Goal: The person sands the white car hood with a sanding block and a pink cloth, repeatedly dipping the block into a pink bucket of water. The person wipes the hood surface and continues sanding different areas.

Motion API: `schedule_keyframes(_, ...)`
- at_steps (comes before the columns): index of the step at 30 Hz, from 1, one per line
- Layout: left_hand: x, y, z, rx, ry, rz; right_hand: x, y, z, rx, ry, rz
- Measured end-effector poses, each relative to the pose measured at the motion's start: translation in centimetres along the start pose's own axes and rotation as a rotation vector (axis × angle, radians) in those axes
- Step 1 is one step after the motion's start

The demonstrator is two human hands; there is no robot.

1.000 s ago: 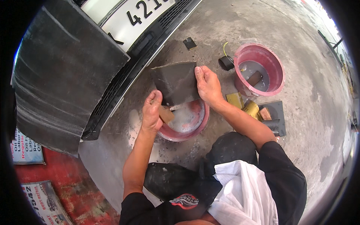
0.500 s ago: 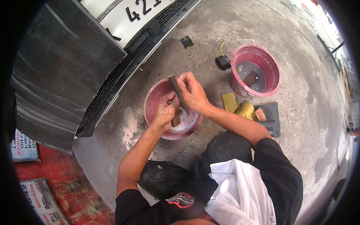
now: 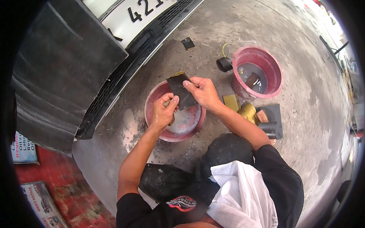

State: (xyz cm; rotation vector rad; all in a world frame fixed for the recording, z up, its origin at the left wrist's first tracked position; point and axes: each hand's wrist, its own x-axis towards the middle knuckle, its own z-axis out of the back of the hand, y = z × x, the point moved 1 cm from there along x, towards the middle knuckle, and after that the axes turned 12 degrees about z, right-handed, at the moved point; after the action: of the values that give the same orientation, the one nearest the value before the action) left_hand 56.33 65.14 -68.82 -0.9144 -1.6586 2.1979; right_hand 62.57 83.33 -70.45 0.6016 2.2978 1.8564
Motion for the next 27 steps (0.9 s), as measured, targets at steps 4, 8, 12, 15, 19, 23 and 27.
schedule_keyframes(4,-0.4,-0.8,0.0,-0.026,-0.009,0.023,0.1,0.0,-0.2,-0.005,-0.022,0.055)
schedule_keyframes(8,0.4,0.2,0.7,0.096,0.062,-0.063,0.7,-1.4,0.9,-0.271,-0.055,0.243)
schedule_keyframes(12,-0.3,-0.6,0.2,-0.235,0.227,0.126,-0.3,0.2,0.0,-0.510,-0.093,0.230)
schedule_keyframes(15,-0.3,-1.6,-0.6,-0.432,0.189,0.215,-0.5,0.2,-1.3,-0.485,-0.028,0.299)
schedule_keyframes(19,0.8,-0.1,0.9,-0.419,-0.072,0.210,-0.1,0.1,-2.4,-0.229,0.119,0.124)
schedule_keyframes(23,2.0,0.3,1.0,-0.715,-0.274,0.091,-0.7,-0.6,-3.1,-0.028,0.388,0.012)
schedule_keyframes(27,0.9,-1.2,0.8,-0.741,-0.254,0.186,-1.5,-2.9,-3.8,-0.121,0.492,-0.045)
